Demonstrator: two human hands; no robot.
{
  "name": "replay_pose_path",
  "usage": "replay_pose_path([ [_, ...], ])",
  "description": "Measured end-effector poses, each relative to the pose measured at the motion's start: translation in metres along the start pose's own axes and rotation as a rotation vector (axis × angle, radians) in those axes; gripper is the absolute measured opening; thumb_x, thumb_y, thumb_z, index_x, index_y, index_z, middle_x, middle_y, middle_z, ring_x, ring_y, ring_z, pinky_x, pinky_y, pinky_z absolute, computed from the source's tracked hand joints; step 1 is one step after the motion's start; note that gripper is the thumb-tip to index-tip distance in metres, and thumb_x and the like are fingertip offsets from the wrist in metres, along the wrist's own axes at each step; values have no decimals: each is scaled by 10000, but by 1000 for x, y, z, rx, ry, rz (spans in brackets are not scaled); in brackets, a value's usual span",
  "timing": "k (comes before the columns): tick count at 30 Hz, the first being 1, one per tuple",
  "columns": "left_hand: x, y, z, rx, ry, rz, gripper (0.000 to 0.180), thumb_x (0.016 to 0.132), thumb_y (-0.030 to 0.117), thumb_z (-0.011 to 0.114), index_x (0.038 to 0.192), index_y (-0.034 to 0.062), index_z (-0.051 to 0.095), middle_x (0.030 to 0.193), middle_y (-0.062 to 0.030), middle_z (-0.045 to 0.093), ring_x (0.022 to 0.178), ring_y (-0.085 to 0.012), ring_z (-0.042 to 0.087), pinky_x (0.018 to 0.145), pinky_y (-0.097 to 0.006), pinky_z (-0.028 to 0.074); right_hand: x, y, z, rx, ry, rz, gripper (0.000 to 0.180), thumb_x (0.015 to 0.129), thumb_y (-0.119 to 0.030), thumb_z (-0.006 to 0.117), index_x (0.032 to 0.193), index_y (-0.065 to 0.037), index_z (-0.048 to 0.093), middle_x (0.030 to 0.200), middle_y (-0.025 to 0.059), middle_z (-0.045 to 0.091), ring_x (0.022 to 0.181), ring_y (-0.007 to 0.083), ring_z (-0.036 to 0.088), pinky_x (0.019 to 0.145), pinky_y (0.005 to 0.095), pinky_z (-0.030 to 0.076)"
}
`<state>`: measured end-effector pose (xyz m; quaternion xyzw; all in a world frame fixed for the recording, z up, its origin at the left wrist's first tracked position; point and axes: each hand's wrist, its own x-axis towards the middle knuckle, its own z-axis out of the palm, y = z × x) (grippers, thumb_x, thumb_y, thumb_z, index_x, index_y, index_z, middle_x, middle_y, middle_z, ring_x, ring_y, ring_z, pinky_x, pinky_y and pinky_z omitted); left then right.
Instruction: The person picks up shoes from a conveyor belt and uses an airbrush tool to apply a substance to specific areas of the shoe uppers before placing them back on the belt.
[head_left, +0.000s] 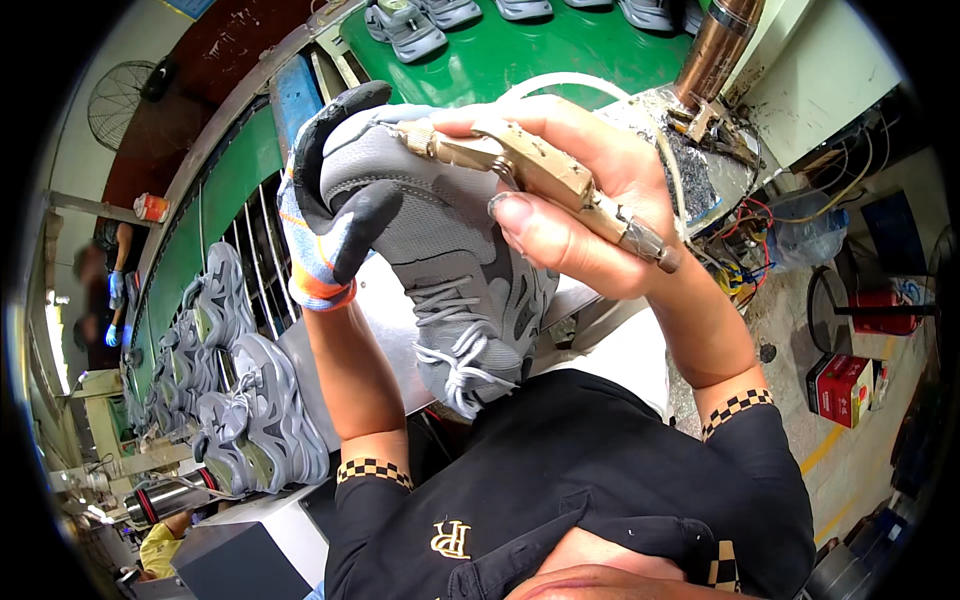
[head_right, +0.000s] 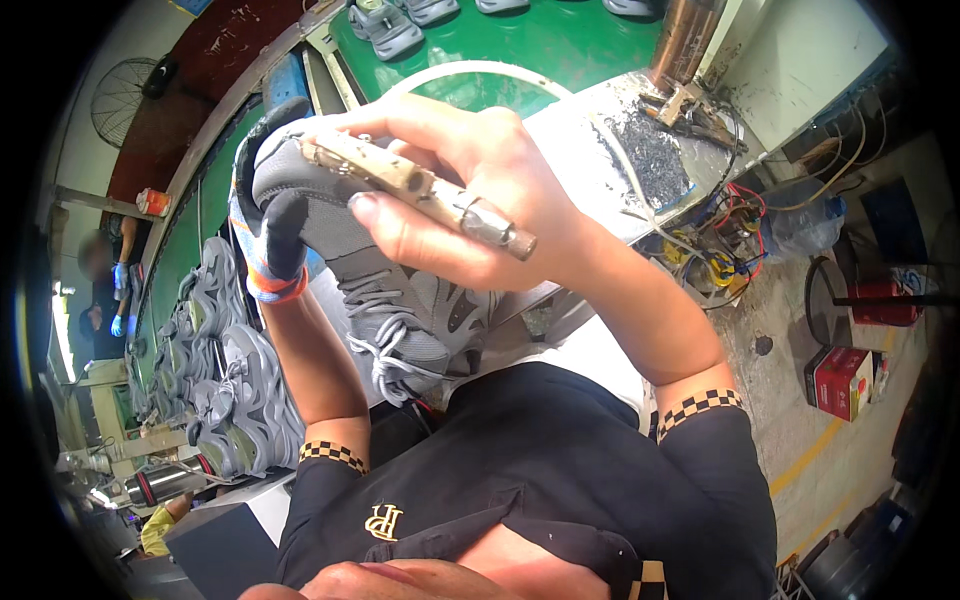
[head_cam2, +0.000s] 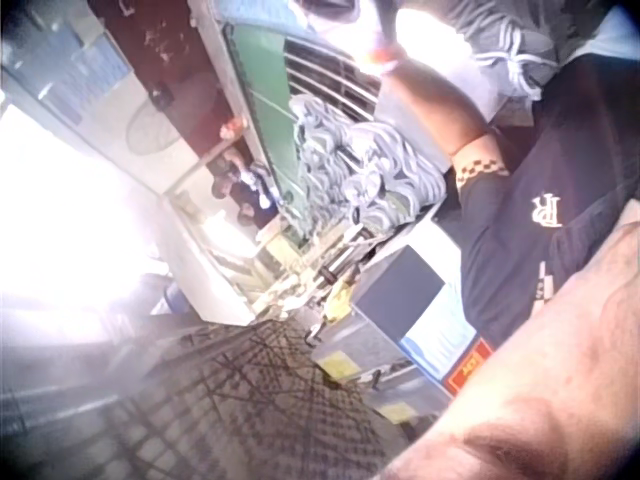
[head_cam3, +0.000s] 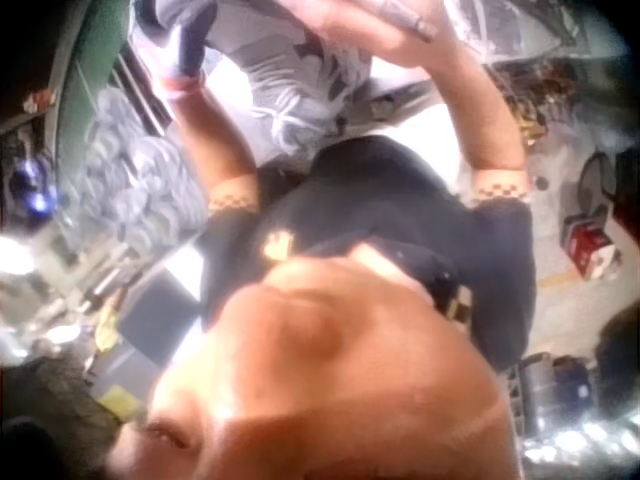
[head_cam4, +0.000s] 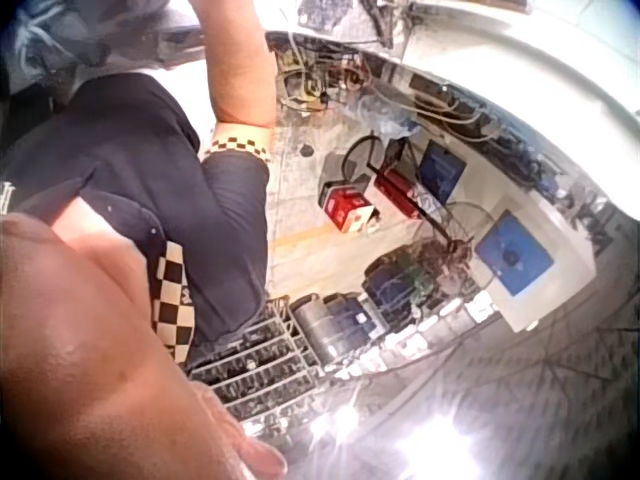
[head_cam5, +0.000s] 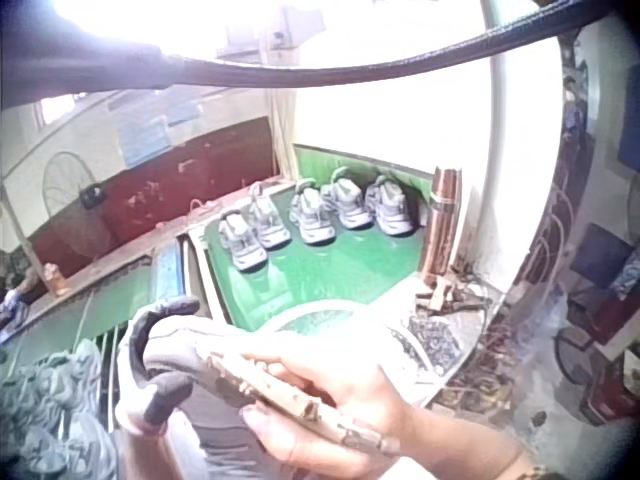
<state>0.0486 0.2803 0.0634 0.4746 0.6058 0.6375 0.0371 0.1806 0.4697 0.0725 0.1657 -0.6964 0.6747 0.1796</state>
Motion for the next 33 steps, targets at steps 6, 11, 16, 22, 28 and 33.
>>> replay_pose_path([
  [6, 6, -23, -13, 206, 56, -18, 851, 733, 593, 659, 1274, -42, 491, 1166, -150, 600, 1037, -237, 607, 907, -352, 481, -22, 40, 4, 161, 136, -44, 391, 800, -30, 569, 1189, 14, 572, 943, 51, 648, 687, 77, 544, 656, 211, 445],
  [11, 7, -45, -30, 183, 112, 11, 791, 728, 510, 644, 1271, -45, 491, 1237, -156, 557, 1076, -232, 579, 934, -354, 454, -51, 71, 9, 194, 144, -48, 476, 872, -87, 543, 1288, 103, 411, 644, 76, 523, 538, 114, 479, 521, 259, 427],
  [16, 5, -62, -35, 143, 111, 39, 790, 797, 548, 576, 1304, -47, 460, 1270, -153, 532, 1113, -238, 558, 963, -360, 436, -75, 98, 17, 249, 187, -74, 456, 866, -73, 531, 1276, 91, 419, 631, 79, 520, 539, 113, 483, 511, 262, 427],
  [22, -8, -86, -59, 22, 203, -141, 718, 838, 538, 531, 1324, 16, 447, 1240, -164, 547, 1105, -299, 556, 952, -437, 449, -87, 112, 24, 226, 187, -114, 445, 859, -75, 531, 1264, 85, 438, 631, 74, 524, 532, 111, 501, 506, 256, 436],
  [28, -36, -131, -106, -69, 473, -365, 701, 840, 539, 534, 1347, 69, 419, 1182, -176, 577, 1043, -357, 589, 926, -489, 473, -98, 122, 28, 297, 198, -54, 442, 855, -50, 519, 1267, 87, 439, 670, 86, 548, 544, 106, 509, 515, 254, 443],
  [33, -20, -102, -73, -110, 420, -283, 730, 815, 509, 580, 1331, 13, 439, 1226, -176, 562, 1087, -303, 568, 956, -429, 446, -109, 122, 37, 293, 193, -27, 441, 851, -41, 517, 1269, 82, 440, 681, 88, 561, 556, 103, 516, 520, 250, 445],
])
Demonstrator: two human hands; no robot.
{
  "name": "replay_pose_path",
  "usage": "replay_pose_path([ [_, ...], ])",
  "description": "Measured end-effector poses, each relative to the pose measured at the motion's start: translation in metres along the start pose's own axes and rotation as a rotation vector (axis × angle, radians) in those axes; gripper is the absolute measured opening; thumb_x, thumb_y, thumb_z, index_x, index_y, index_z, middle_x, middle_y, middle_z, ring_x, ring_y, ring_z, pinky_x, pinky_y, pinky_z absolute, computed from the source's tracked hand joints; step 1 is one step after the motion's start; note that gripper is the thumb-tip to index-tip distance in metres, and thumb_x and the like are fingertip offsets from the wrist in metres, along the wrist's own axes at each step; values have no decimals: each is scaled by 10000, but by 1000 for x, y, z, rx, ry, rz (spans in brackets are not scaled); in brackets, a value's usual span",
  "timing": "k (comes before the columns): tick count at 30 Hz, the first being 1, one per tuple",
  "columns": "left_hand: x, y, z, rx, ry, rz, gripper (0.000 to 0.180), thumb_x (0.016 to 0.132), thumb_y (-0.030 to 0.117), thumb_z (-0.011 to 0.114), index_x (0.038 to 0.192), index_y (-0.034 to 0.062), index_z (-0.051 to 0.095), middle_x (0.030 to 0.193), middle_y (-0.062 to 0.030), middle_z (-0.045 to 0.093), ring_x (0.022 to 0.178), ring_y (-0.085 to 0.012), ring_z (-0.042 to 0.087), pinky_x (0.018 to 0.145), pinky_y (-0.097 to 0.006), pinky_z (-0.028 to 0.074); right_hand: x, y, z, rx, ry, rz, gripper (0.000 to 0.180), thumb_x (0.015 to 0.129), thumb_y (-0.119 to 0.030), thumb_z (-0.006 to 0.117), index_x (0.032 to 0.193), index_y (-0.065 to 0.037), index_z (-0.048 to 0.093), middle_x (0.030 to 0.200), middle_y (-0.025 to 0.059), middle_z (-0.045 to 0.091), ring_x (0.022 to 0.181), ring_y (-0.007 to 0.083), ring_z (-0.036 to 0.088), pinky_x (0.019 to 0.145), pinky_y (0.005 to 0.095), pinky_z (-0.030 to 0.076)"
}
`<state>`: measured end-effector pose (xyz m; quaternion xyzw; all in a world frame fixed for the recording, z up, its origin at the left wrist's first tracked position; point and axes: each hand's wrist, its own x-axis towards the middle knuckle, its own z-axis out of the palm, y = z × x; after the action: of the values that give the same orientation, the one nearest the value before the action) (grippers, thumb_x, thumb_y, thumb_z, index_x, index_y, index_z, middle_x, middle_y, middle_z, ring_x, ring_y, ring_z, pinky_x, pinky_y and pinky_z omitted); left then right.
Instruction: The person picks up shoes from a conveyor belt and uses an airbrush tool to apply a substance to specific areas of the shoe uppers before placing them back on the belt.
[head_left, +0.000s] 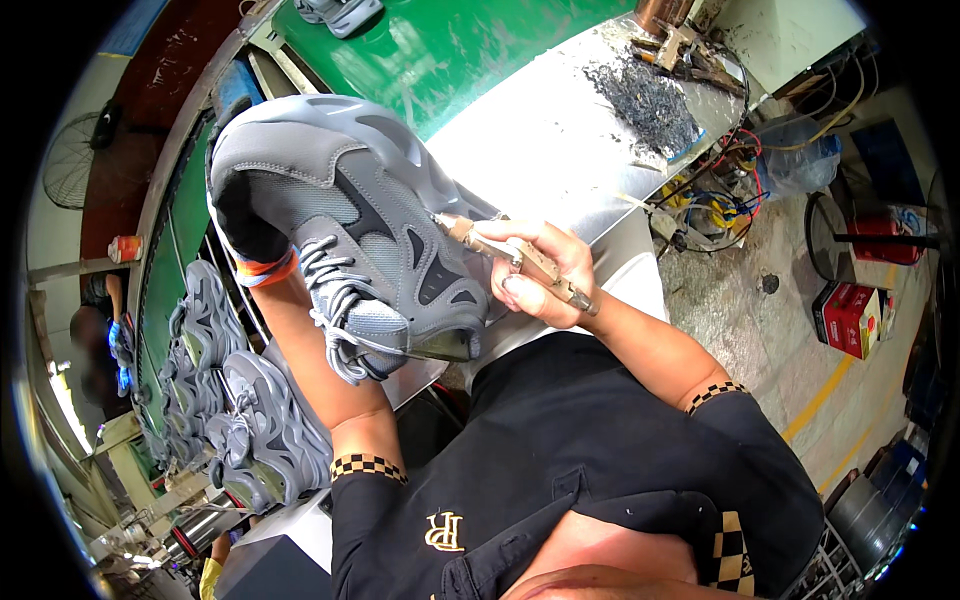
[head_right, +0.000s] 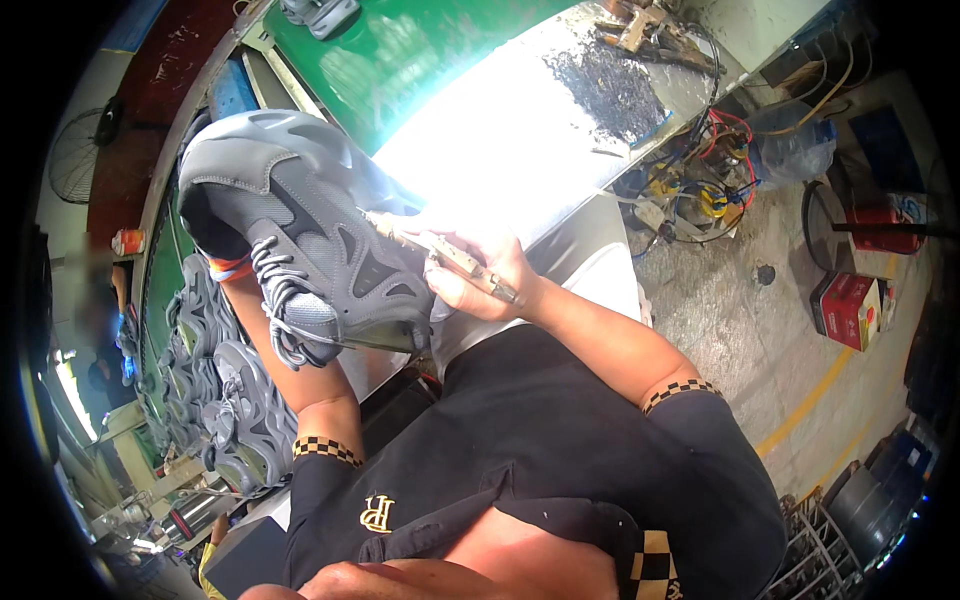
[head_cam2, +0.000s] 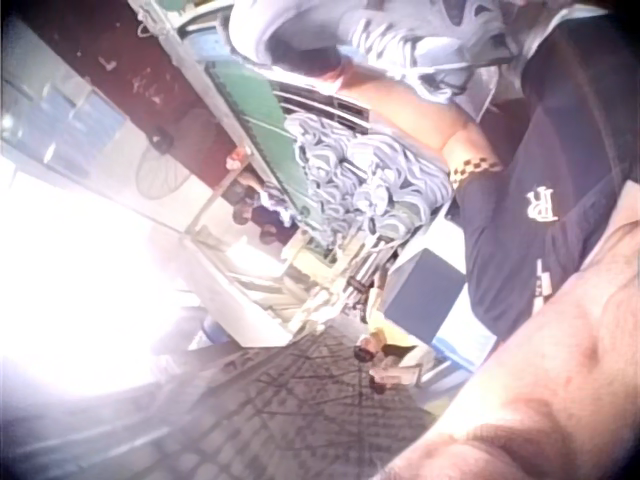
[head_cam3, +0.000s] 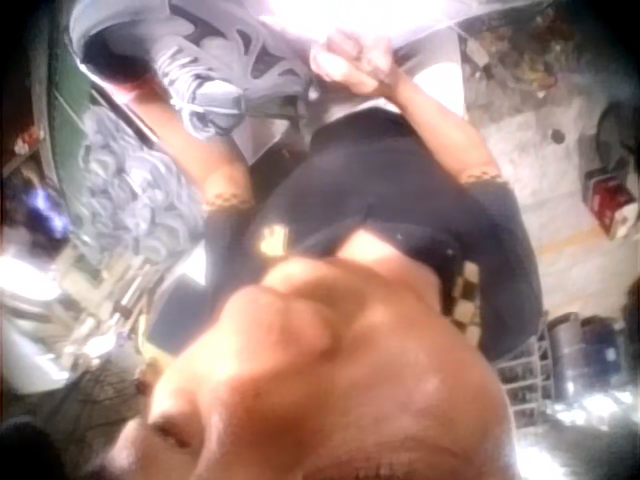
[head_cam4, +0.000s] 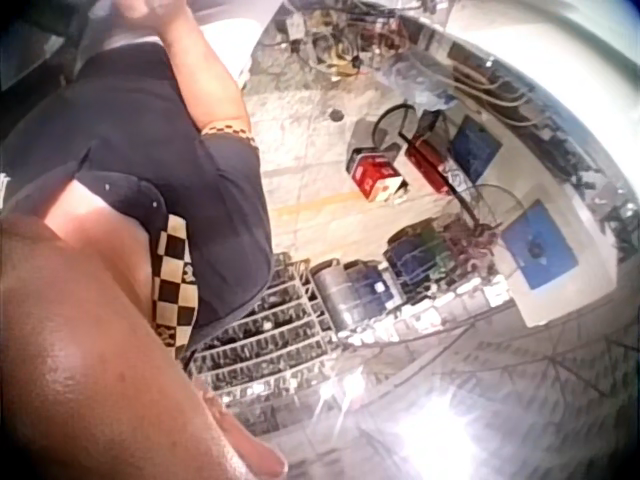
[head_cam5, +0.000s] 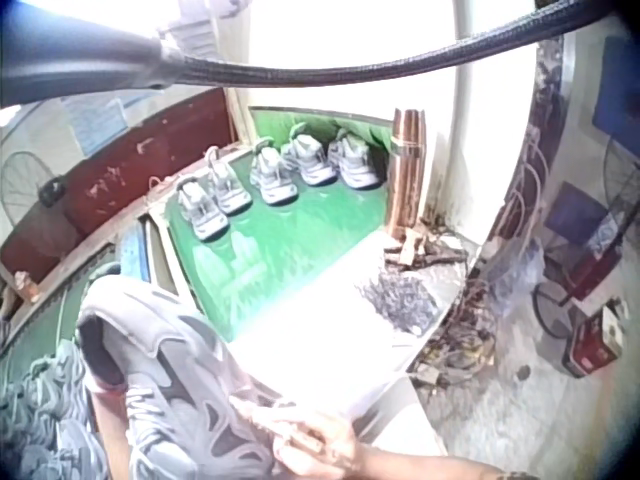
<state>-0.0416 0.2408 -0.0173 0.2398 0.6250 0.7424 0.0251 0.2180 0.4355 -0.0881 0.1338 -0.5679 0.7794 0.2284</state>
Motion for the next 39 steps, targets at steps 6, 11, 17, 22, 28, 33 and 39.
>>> replay_pose_path([
  [6, -6, 3, 18, -70, -138, 81, 766, 794, 499, 625, 1323, -29, 454, 1270, -171, 535, 1140, -256, 533, 992, -391, 408, -13, 10, -3, -32, 6, 24, 440, 856, -44, 520, 1274, 71, 442, 724, 103, 590, 567, 98, 514, 533, 248, 443],
  [11, -13, 5, 26, -20, -143, 80, 750, 806, 491, 615, 1326, -26, 453, 1275, -172, 532, 1141, -257, 532, 993, -394, 407, -20, 13, -7, 85, 25, 109, 462, 859, -71, 530, 1289, 67, 433, 728, 94, 587, 567, 94, 496, 538, 255, 436],
  [17, -26, 4, 24, 3, -113, 51, 731, 822, 482, 603, 1329, -23, 450, 1281, -174, 528, 1143, -259, 531, 996, -397, 407, -30, 13, 0, -41, 20, 102, 456, 865, -107, 546, 1281, 56, 452, 657, 47, 556, 552, 81, 504, 521, 228, 420],
  [22, -39, -1, 19, 8, -68, 19, 715, 834, 474, 592, 1331, -20, 449, 1286, -175, 525, 1144, -261, 530, 997, -400, 406, -35, 20, -6, 101, 50, 200, 464, 874, -124, 541, 1296, 43, 445, 658, 44, 529, 562, 92, 496, 523, 240, 414],
  [28, -64, 2, -9, 10, 19, -43, 696, 849, 465, 580, 1335, -16, 447, 1292, -177, 521, 1145, -263, 529, 999, -404, 406, -34, 7, -4, 238, 67, 338, 477, 876, -132, 534, 1307, 44, 429, 682, 45, 509, 579, 106, 489, 545, 247, 416],
  [33, -92, -9, -24, -183, 76, -199, 681, 862, 457, 570, 1337, -14, 445, 1297, -179, 518, 1147, -264, 528, 1001, -407, 405, -40, 17, -1, 219, 88, 333, 439, 885, -87, 507, 1299, 44, 436, 742, 59, 544, 575, 97, 487, 540, 247, 421],
  [39, -137, -4, -67, 714, -76, 49, 570, 885, 361, 565, 1313, -2, 464, 1256, -190, 545, 1127, -289, 541, 1000, -405, 413, -23, 30, 13, 177, 98, 251, 418, 885, -34, 486, 1295, 37, 446, 791, 56, 563, 579, 74, 490, 536, 232, 420],
])
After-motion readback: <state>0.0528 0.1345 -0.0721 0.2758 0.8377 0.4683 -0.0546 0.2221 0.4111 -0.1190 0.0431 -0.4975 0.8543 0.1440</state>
